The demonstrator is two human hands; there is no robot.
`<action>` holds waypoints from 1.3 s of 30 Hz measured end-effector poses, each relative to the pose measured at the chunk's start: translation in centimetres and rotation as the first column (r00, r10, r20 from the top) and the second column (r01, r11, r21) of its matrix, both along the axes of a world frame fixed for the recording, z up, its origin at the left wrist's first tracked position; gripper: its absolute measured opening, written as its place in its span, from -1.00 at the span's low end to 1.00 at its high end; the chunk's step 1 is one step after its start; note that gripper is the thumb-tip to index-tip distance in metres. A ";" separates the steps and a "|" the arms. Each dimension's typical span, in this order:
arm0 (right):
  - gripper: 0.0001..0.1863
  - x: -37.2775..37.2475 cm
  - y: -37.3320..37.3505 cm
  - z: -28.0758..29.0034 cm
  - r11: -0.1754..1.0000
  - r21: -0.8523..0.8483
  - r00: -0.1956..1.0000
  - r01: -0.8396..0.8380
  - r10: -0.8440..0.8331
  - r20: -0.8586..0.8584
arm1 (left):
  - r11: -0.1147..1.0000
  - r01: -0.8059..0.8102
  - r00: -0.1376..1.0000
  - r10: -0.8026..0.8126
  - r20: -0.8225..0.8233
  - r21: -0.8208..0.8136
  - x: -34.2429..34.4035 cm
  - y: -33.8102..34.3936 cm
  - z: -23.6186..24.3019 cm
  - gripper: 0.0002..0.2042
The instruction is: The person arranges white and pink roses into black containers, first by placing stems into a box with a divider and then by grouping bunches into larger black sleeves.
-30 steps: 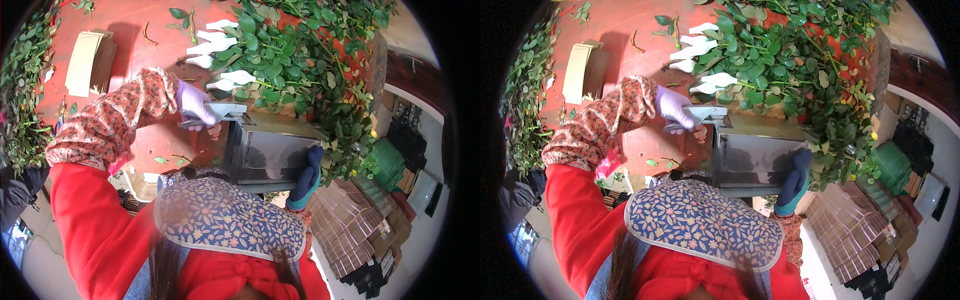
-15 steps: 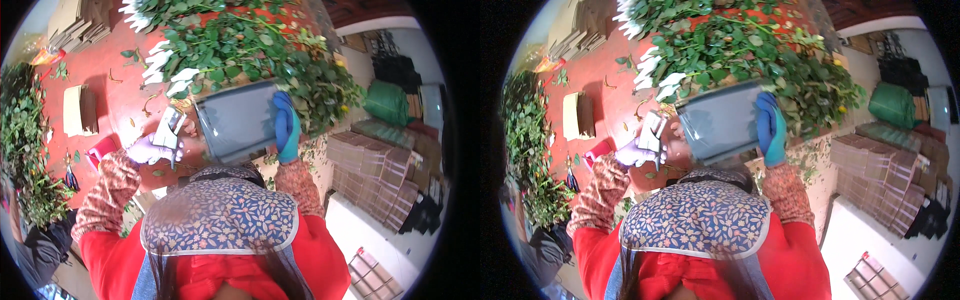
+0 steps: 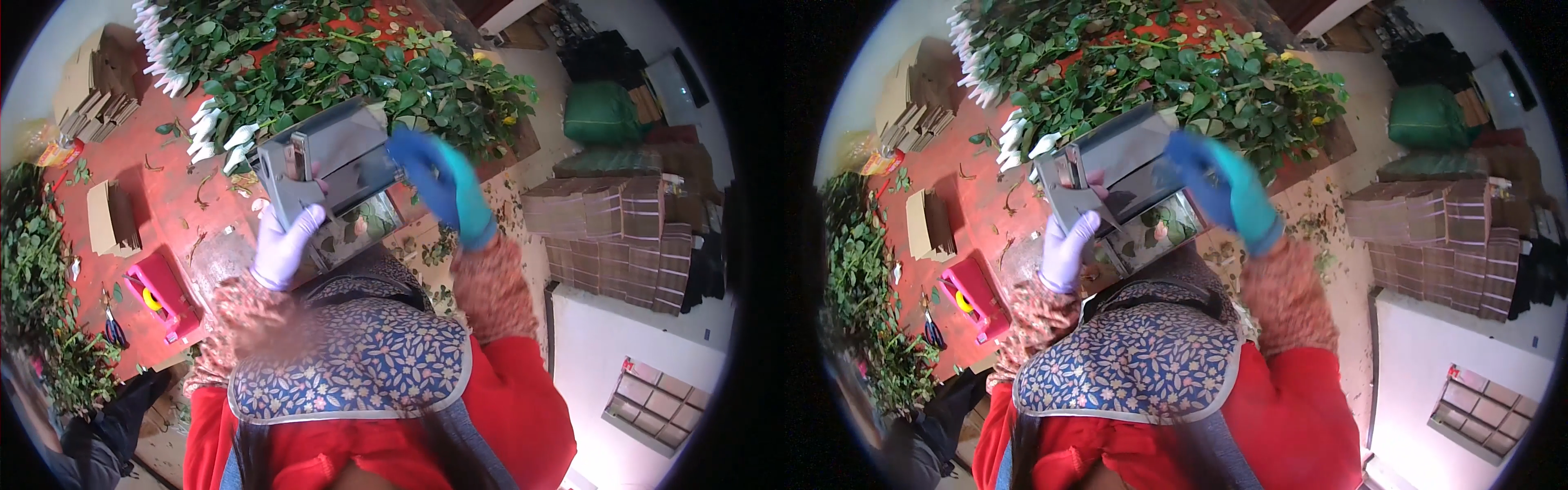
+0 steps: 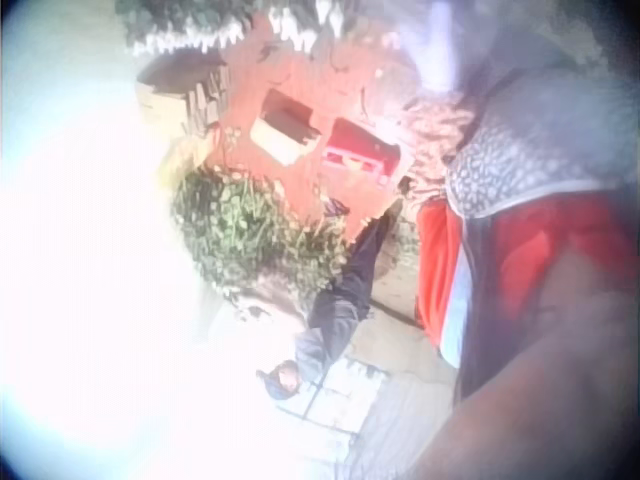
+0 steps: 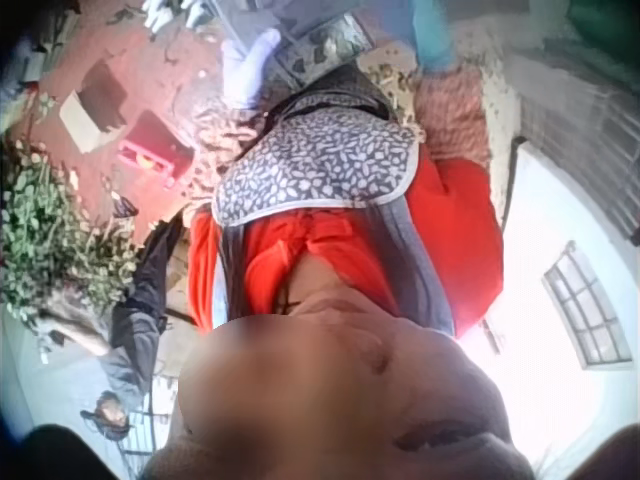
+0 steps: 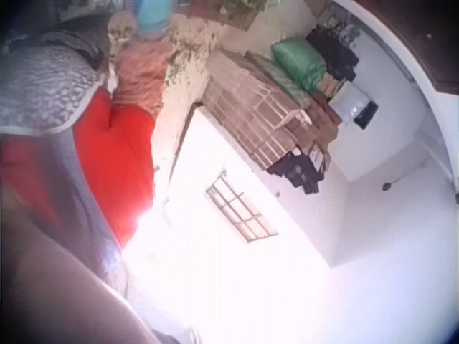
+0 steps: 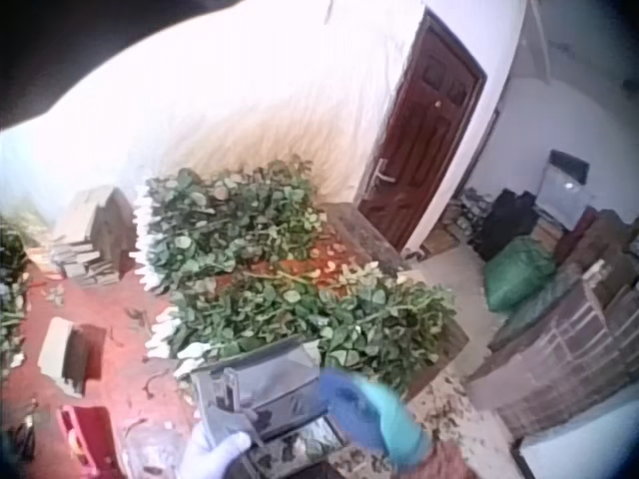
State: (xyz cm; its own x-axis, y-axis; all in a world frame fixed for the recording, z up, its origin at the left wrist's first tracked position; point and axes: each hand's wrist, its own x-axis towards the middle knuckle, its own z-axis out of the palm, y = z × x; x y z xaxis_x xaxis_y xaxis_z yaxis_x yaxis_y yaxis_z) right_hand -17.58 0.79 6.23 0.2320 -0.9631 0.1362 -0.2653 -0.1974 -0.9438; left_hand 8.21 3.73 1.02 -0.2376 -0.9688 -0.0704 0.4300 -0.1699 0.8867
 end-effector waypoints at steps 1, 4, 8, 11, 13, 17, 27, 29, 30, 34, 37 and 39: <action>-0.60 -1.4 -2.8 -1.0 1.000 -0.008 1.000 0.001 -0.001 -0.020 | 0.999 -0.007 0.996 0.010 0.085 -0.041 0.9 -1.0 -0.9 -0.60; -0.54 -2.7 -13.1 -4.0 0.970 0.189 0.976 -0.153 0.178 -0.124 | 0.991 0.023 0.995 -0.035 0.091 0.131 2.6 -3.0 -2.9 -0.55; -0.45 -0.2 -22.6 -8.1 0.745 0.210 0.648 -0.632 0.658 -0.384 | 0.950 -0.145 0.969 0.080 0.234 0.275 3.5 -3.1 -4.0 -0.53; -0.48 -0.4 -24.3 -9.1 0.452 0.571 0.351 -0.685 0.892 -0.285 | 0.946 -0.145 0.980 0.099 0.170 0.288 2.7 -1.9 -3.4 -0.54; -0.58 -1.6 -23.5 -8.9 0.492 0.530 0.387 -0.690 0.871 -0.304 | 0.928 -0.207 0.964 0.140 0.226 0.309 1.7 -1.4 -2.6 -0.57; -0.78 -5.2 -21.2 -7.1 0.564 0.071 0.492 -0.823 0.769 -0.407 | 0.888 -0.223 0.961 0.132 0.241 0.403 -0.6 -1.2 -0.7 -0.59; -0.55 -17.7 -13.7 2.9 0.773 -0.302 0.760 -0.558 0.329 -0.561 | 0.844 -0.290 0.943 0.170 0.288 0.451 -5.5 -2.3 0.2 -0.55; -0.34 -16.5 -10.3 2.1 0.767 -0.158 0.661 -0.622 0.406 -0.631 | 0.861 -0.316 0.928 0.194 0.317 0.397 -6.3 -2.6 0.5 -0.55; -0.29 -15.8 -8.8 1.2 0.820 -0.087 0.663 -0.565 0.389 -0.640 | 0.861 -0.282 0.938 0.155 0.310 0.423 -6.8 -3.0 0.5 -0.55; -0.44 -14.9 -8.9 -4.5 0.832 -0.136 0.604 -0.538 0.268 -0.751 | 0.873 -0.257 0.941 0.130 0.311 0.414 -8.5 -3.8 1.0 -0.55; -0.75 -15.8 -9.6 -8.6 0.960 -0.060 0.954 -0.274 0.263 -0.145 | 0.890 -0.224 0.939 0.088 0.333 0.397 -9.3 -4.4 1.1 -0.55; -0.85 -16.7 -9.8 -10.2 0.982 -0.019 0.951 -0.188 0.177 -0.254 | 0.890 -0.221 0.947 0.098 0.305 0.398 -9.5 -4.7 0.9 -0.54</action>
State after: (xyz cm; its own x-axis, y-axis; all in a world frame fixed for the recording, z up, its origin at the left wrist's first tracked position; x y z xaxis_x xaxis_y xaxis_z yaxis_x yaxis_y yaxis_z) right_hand -34.24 -9.05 -4.00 0.4353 -0.8957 0.0909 -0.4471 -0.3027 -0.8417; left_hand -1.26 -0.92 1.95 0.0050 -0.8546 -0.5193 0.2389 -0.5032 0.8305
